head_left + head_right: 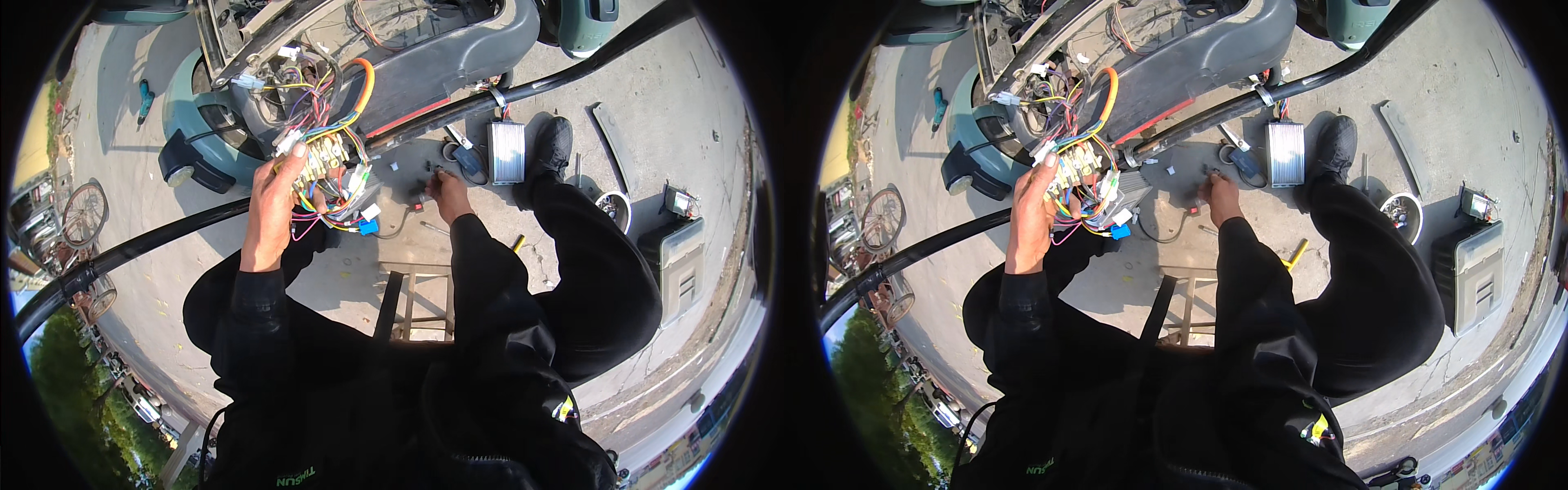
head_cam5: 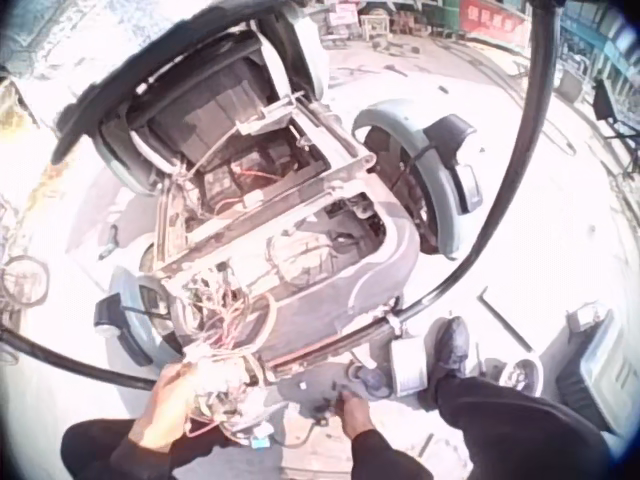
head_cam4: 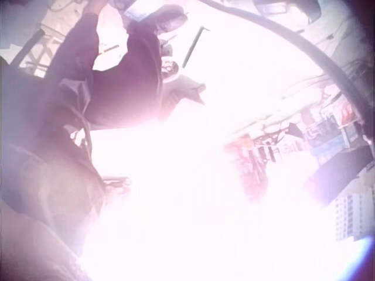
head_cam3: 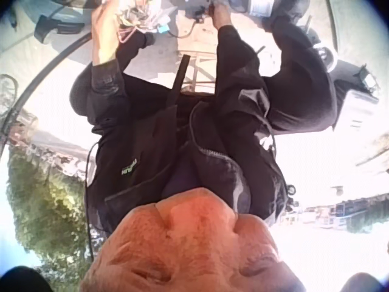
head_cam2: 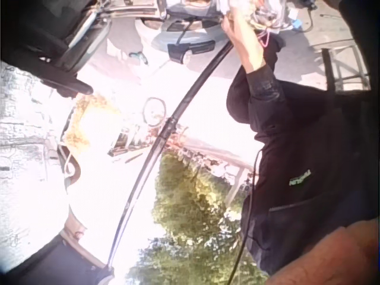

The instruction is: The person works on the exposed wiring of a small vehicle, using a yellow-handled screwdriver to adjust a yellow connector block and then connecting a separate black module with multiple wires. The person repeatedly manipulates the wires and connectors, occasionally stepping back to retrieve tools before resuming the wiring work.

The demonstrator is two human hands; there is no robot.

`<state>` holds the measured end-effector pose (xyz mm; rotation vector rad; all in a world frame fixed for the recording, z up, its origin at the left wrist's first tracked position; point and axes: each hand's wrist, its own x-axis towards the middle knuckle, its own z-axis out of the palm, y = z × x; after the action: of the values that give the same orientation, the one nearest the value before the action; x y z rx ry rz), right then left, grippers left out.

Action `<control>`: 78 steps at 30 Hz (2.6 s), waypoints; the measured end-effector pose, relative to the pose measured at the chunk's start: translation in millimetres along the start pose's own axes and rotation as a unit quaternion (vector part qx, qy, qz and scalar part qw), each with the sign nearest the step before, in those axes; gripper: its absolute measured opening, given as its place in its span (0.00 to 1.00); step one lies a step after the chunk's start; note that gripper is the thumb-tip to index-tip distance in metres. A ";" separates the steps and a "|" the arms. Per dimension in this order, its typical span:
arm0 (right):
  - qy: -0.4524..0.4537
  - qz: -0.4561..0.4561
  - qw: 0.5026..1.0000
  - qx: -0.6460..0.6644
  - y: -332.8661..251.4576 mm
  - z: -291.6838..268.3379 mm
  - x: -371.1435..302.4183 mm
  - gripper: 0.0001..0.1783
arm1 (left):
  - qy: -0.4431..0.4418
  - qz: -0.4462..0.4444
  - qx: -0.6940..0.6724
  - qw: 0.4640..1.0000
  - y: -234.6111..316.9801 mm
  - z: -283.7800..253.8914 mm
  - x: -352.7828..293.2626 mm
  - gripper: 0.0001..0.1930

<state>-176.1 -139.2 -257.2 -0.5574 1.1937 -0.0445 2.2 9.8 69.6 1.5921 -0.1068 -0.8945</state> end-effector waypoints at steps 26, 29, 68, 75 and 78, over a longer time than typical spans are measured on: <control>-0.052 -0.423 0.483 -0.765 -47.7 82.8 89.0 0.21 | 0.074 -0.051 0.042 0.995 -0.5 9.0 -1.8 0.27; -0.090 -0.354 0.509 -0.780 -35.2 86.4 99.6 0.22 | 0.078 -0.046 -0.055 0.994 0.1 10.1 1.4 0.26; -0.025 -0.313 0.929 -0.197 -90.1 152.3 -224.9 0.10 | 0.018 0.060 0.038 0.997 -7.9 13.3 17.1 0.17; -0.051 -0.322 0.921 -0.214 -81.0 144.5 -209.6 0.13 | -0.010 0.005 0.077 0.997 4.2 6.0 16.6 0.18; -0.012 -0.432 0.863 -0.263 -78.7 141.3 -208.9 0.13 | -0.020 0.001 0.098 0.995 7.0 6.0 17.6 0.17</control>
<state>-110.8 -85.9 -6.8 -1.5484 0.8360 -0.4839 13.7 -6.3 67.7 1.7561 -0.2305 -0.9370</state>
